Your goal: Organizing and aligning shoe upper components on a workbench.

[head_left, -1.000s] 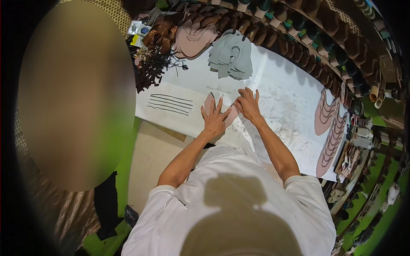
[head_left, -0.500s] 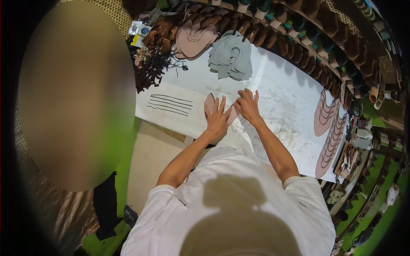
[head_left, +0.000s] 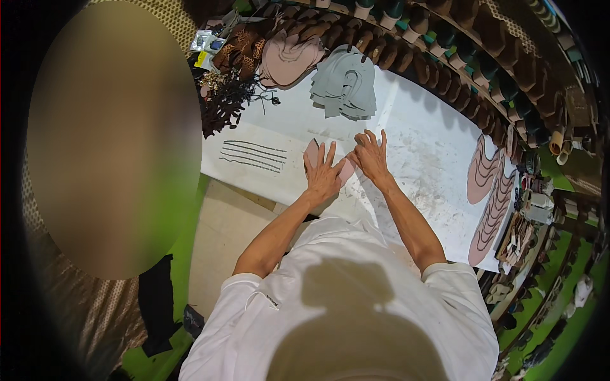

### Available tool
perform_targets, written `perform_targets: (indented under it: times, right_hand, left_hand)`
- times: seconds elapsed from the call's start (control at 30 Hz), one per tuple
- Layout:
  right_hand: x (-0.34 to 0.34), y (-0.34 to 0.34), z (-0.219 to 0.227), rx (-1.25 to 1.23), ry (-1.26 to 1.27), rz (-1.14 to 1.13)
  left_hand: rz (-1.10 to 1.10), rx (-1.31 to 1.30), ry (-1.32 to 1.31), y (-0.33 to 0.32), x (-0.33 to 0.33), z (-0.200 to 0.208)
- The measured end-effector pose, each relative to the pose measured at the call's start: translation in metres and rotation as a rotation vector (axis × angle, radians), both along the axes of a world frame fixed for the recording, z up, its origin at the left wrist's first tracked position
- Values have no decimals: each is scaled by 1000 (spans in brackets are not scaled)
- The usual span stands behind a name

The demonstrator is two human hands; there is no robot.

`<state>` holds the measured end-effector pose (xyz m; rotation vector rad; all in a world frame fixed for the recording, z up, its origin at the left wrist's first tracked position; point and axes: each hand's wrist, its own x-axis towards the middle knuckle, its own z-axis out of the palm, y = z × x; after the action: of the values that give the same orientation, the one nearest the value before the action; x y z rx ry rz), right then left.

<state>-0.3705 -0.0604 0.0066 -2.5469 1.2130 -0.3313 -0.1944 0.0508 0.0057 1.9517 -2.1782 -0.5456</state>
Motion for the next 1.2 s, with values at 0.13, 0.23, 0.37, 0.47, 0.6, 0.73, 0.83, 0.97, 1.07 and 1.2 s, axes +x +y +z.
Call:
perform_targets:
  times: [0.13, 0.23, 0.37, 0.47, 0.6, 0.73, 0.83, 0.97, 1.07, 1.2]
  right_hand:
    - [-5, -2, 0, 27, 27, -4]
    - [-13, -1, -2, 133, 28, 16]
    - [-24, 3, -5, 113, -13, 35]
    - [-27, 12, -7, 97, -93, -66]
    - [-26, 32, -5, 64, -142, -122]
    - [-26, 39, -11, 121, -237, -230]
    - [-24, 34, -12, 133, -237, -230]
    - [-23, 24, -10, 189, -219, -225]
    - [-21, 15, -11, 252, -234, -257]
    - [-21, 8, -13, 264, -272, -261]
  left_hand:
    - [16, 2, 17, -1, 0, -2]
    - [16, 9, 26, -1, 0, -1]
    - [31, 33, 32, -1, -2, 1]
    - [25, -12, 41, -1, -1, -1]
    - [32, -31, 34, 1, 0, -6]
    - [20, -29, 21, -1, -1, -5]
    - [21, -26, 15, 0, 0, -5]
    - [18, -23, 24, 0, 0, -6]
    - [23, -29, 22, 1, -1, -5]
    - [25, -30, 17, 1, -1, -6]
